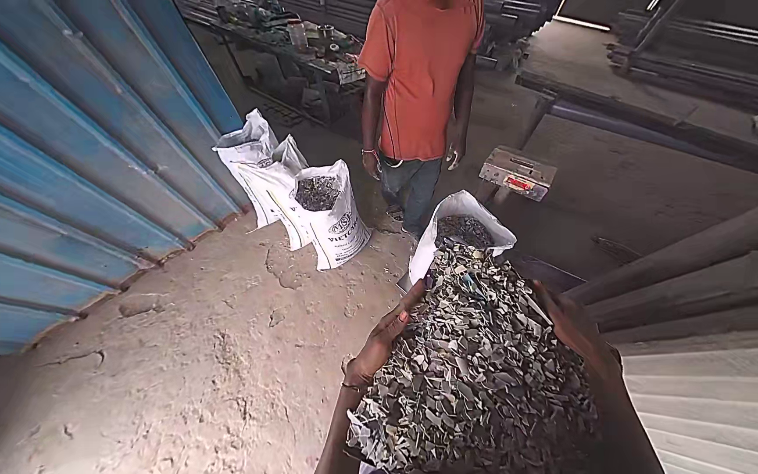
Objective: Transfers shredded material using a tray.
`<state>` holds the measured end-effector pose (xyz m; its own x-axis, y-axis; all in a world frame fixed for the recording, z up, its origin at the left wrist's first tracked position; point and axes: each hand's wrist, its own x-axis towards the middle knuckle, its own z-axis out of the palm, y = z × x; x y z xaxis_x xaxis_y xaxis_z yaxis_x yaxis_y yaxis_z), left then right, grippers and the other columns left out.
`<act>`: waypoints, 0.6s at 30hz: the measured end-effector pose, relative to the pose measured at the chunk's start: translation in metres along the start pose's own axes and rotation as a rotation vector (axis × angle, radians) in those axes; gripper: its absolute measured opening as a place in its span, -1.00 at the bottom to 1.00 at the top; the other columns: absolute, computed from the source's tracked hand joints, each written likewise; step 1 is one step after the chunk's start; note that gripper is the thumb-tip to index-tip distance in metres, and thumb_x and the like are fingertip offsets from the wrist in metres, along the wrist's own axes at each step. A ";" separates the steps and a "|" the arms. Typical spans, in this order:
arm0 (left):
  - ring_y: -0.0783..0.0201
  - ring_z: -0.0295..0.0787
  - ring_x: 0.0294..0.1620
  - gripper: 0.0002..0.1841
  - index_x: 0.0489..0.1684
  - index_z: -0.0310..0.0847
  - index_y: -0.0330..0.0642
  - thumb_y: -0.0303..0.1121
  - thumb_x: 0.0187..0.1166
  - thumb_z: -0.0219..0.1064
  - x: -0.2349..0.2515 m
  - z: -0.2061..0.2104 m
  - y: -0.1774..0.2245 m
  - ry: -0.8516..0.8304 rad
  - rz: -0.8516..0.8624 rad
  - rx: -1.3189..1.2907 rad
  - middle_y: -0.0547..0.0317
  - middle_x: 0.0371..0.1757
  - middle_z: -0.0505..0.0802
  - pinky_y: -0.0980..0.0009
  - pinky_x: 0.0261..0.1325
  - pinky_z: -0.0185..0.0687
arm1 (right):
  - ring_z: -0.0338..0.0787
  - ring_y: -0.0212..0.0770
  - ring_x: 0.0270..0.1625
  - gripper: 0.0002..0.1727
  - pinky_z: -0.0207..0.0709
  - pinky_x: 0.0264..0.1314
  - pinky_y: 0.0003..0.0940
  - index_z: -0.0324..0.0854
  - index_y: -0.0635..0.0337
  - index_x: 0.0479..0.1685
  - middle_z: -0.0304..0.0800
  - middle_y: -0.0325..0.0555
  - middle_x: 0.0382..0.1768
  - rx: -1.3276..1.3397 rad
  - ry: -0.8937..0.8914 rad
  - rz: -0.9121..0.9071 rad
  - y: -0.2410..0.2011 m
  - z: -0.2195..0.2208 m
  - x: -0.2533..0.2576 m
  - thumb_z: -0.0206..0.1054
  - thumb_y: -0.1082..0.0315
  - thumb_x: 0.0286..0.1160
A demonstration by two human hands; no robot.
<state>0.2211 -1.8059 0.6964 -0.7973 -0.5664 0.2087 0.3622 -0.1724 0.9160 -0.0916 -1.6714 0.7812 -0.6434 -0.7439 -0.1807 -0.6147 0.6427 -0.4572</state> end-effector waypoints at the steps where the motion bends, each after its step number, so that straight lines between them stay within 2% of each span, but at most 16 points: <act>1: 0.21 0.01 0.90 -0.30 0.88 -0.06 -0.34 -0.01 0.89 -0.21 0.016 -0.014 -0.001 -0.020 -0.016 0.005 -0.02 0.90 0.15 0.22 0.92 -0.04 | 0.73 0.44 0.10 -0.25 0.40 0.19 0.46 0.72 0.52 0.04 0.76 0.50 -0.08 -0.002 0.024 0.015 -0.004 0.003 0.010 -0.09 -0.10 0.89; 4: 0.26 0.09 0.87 -0.34 0.86 0.01 -0.33 -0.06 0.91 -0.29 0.070 -0.054 -0.004 -0.114 -0.047 0.049 0.01 0.87 0.24 0.24 0.91 -0.02 | 0.72 0.55 0.10 -0.20 0.37 0.15 0.55 0.72 0.57 -0.02 0.75 0.58 -0.10 -0.027 0.096 0.108 -0.019 0.009 0.033 -0.14 -0.12 0.90; 6: 0.25 0.12 0.86 -0.34 0.82 0.04 -0.43 -0.09 0.91 -0.36 0.108 -0.078 -0.005 -0.180 -0.035 0.041 -0.07 0.84 0.29 0.27 0.90 -0.02 | 0.71 0.57 0.13 -0.15 0.35 0.17 0.57 0.70 0.58 -0.08 0.74 0.60 -0.10 -0.045 0.119 0.198 -0.033 0.008 0.043 -0.21 -0.15 0.91; 8: 0.22 0.10 0.87 -0.32 0.79 0.06 -0.49 -0.09 0.89 -0.38 0.156 -0.101 0.002 -0.271 -0.030 0.038 -0.13 0.83 0.29 0.26 0.90 -0.04 | 0.71 0.57 0.07 -0.12 0.36 0.11 0.54 0.68 0.57 -0.16 0.73 0.58 -0.17 -0.025 0.196 0.272 -0.047 0.006 0.058 -0.24 -0.18 0.90; 12: 0.24 0.06 0.88 -0.29 0.81 0.07 -0.43 -0.01 0.90 -0.36 0.233 -0.134 0.027 -0.490 -0.077 0.117 -0.08 0.85 0.26 0.25 0.91 -0.10 | 0.72 0.55 0.07 -0.06 0.37 0.10 0.55 0.69 0.52 -0.16 0.74 0.55 -0.16 0.030 0.278 0.453 -0.071 0.007 0.076 -0.28 -0.29 0.84; 15: 0.30 0.12 0.85 -0.19 0.83 0.09 -0.32 0.20 0.83 -0.28 0.275 -0.152 0.034 -0.594 -0.155 0.100 0.05 0.85 0.30 0.24 0.87 0.03 | 0.72 0.55 0.14 -0.04 0.37 0.14 0.59 0.72 0.48 -0.08 0.75 0.55 -0.06 0.071 0.302 0.558 -0.085 0.016 0.086 -0.31 -0.32 0.82; 18: 0.25 0.05 0.88 -0.11 0.80 0.07 -0.45 0.25 0.80 -0.32 0.301 -0.163 0.015 -0.701 -0.174 0.080 -0.10 0.85 0.24 0.24 0.87 -0.02 | 0.75 0.50 0.02 -0.07 0.38 0.02 0.53 0.71 0.42 -0.21 0.76 0.46 -0.20 0.066 0.344 0.631 -0.087 0.035 0.083 -0.31 -0.30 0.83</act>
<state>0.0653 -2.1102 0.7173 -0.9719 0.1187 0.2035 0.1867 -0.1386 0.9726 -0.0755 -1.7951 0.7760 -0.9807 -0.1277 -0.1479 -0.0566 0.9102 -0.4102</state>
